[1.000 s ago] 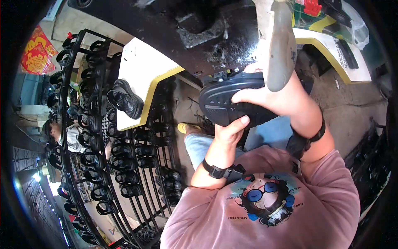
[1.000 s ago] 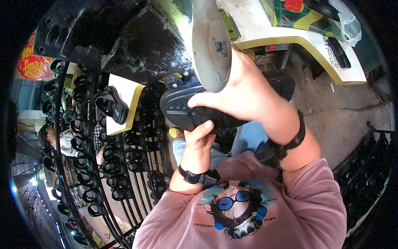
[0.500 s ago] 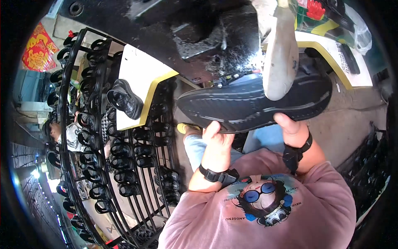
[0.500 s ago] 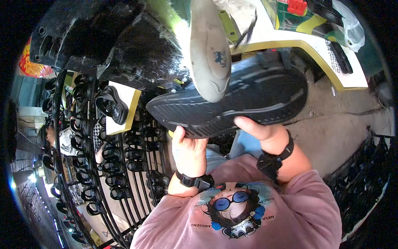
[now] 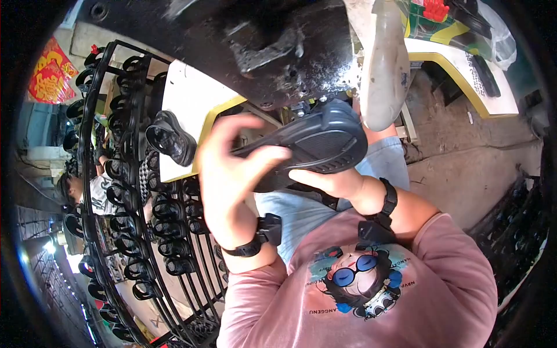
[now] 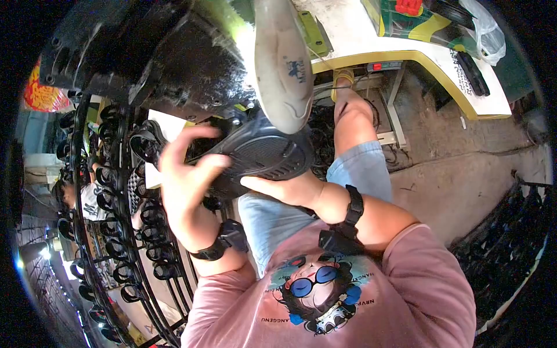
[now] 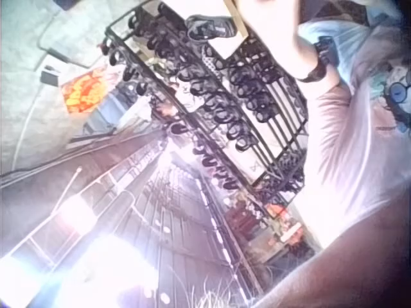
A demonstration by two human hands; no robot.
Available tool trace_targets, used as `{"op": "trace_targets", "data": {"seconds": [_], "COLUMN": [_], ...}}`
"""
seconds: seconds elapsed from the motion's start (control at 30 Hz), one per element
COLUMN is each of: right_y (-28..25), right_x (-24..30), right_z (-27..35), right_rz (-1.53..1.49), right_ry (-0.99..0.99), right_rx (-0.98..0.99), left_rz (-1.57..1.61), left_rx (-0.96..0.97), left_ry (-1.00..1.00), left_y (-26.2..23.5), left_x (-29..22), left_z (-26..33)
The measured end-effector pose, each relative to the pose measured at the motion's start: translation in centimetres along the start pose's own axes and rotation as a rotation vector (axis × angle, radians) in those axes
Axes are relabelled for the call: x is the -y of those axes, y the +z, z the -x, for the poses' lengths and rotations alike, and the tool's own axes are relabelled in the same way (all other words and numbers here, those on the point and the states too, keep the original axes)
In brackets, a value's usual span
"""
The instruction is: Polishing and finishing the soles of black sandals using a specialized grinding or polishing machine.
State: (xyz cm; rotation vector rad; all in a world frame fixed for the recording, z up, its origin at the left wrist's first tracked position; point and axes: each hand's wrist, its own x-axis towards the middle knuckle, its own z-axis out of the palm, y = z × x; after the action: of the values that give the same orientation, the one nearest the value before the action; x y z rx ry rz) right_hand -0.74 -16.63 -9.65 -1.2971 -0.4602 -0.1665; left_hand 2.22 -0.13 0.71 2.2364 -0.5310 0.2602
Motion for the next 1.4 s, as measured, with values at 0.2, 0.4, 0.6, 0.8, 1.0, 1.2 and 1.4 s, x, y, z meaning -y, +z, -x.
{"op": "trace_targets", "data": {"seconds": [0.2, 0.4, 0.6, 0.8, 1.0, 1.2, 1.4], "right_y": [-3.2, -3.0, -8.8, -6.5, -3.4, -2.4, -1.8], "right_x": [-0.7, -0.1, 5.2, 9.3, 3.8, -0.2, -2.7], "right_z": [0.5, 3.6, -0.2, -2.3, 0.0, 1.5, -0.7], "right_rz": [0.092, 0.422, 0.893, 0.951, 1.149, 0.602, 0.713], "right_ry": [0.015, -0.018, -0.217, 0.064, -0.222, 0.353, 0.23], "right_rx": [0.075, -0.505, -0.066, 0.092, -0.018, 0.121, 0.025], "left_rz": [0.746, 1.137, 1.359, 1.365, 0.479, -0.369, -0.292], "left_rx": [0.067, -0.255, -0.32, -0.372, -0.536, -0.314, -0.796], "left_ry": [-0.243, -0.277, -0.33, -0.408, 0.275, -0.108, -0.511], "left_y": [5.3, 9.5, 11.2, 8.1, 0.0, -4.3, -7.1], "left_x": [-0.4, -0.2, -0.7, -1.5, 2.3, 13.2, 19.8], "left_z": [1.1, 4.0, 5.2, 3.3, 3.2, -0.9, -1.7]}}
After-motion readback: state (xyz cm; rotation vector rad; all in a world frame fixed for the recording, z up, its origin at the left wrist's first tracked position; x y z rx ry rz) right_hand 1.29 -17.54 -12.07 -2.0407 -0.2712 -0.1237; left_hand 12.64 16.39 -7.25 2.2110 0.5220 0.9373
